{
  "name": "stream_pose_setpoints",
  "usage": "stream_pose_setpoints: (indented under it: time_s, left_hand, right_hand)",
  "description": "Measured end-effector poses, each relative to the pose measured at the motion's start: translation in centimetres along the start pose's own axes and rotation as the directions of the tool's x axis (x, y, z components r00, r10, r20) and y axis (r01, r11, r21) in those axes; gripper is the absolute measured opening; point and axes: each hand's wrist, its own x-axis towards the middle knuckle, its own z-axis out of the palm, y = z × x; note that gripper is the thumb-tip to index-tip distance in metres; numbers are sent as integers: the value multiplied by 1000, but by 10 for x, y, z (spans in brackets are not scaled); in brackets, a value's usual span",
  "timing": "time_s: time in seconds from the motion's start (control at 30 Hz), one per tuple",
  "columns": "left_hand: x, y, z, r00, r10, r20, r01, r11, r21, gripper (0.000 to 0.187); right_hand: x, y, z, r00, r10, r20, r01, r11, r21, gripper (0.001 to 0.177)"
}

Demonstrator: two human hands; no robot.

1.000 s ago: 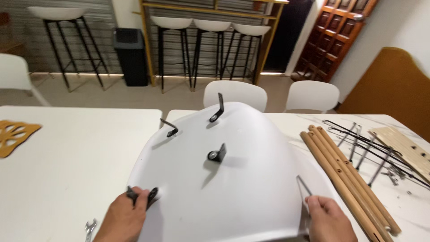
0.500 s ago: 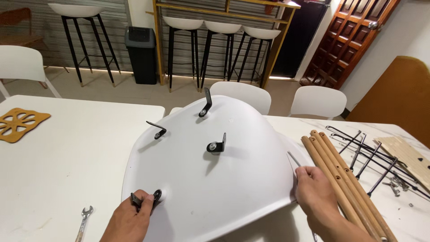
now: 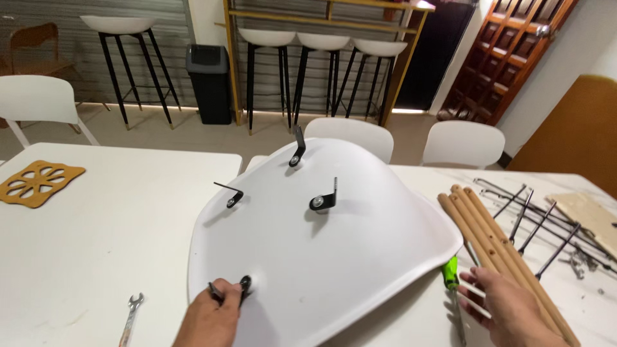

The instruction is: The person assembles a chair by attaching wooden legs to a white plastic seat using metal brackets, bolts, and a screwdriver. They insert bolts through the brackets and seat, secure them with nuts, and tighten the connections.

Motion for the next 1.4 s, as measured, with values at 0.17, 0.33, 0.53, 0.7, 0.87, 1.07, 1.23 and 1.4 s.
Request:
stream_pose_setpoints:
  time_s: [0.17,0.33,0.53,0.7,0.87,1.07,1.23,1.4]
  left_hand:
    - [-3,-12,28,990,-142,20,142,990,-25,36]
    - [-16,-35,61,992,-117,-49,109,984,-141,33]
    - [-37,-37,125,941,-147,-305,49,950,-308,27]
    - [-81,0,192,860,-227,-458,61,935,-349,27]
    - [-138,58,220,883,-454,-114,214,608,-764,35]
    - [-160,101,218,921,-353,-163,37,496,-868,27]
    - [-174,118,220,973,-222,-56,132,742,-657,33]
    - [-184,132,219,984,-171,-42,140,905,-403,42]
  right_hand:
    - [17,24,1,997,19,69,-31,981,190,30]
    - [42,3,30,990,-1,143,-54,924,379,26]
    - [99,-47,68,964,-75,254,-38,910,414,26]
    - [153,-84,98,933,-142,331,119,989,87,26]
    - [156,-96,131,904,-224,365,228,973,34,23]
    - [148,-50,61,554,-758,345,710,213,-672,30]
    - [112,22,-26,877,-409,253,456,543,-705,34]
    - [87,13,-47,880,-376,290,417,318,-852,31]
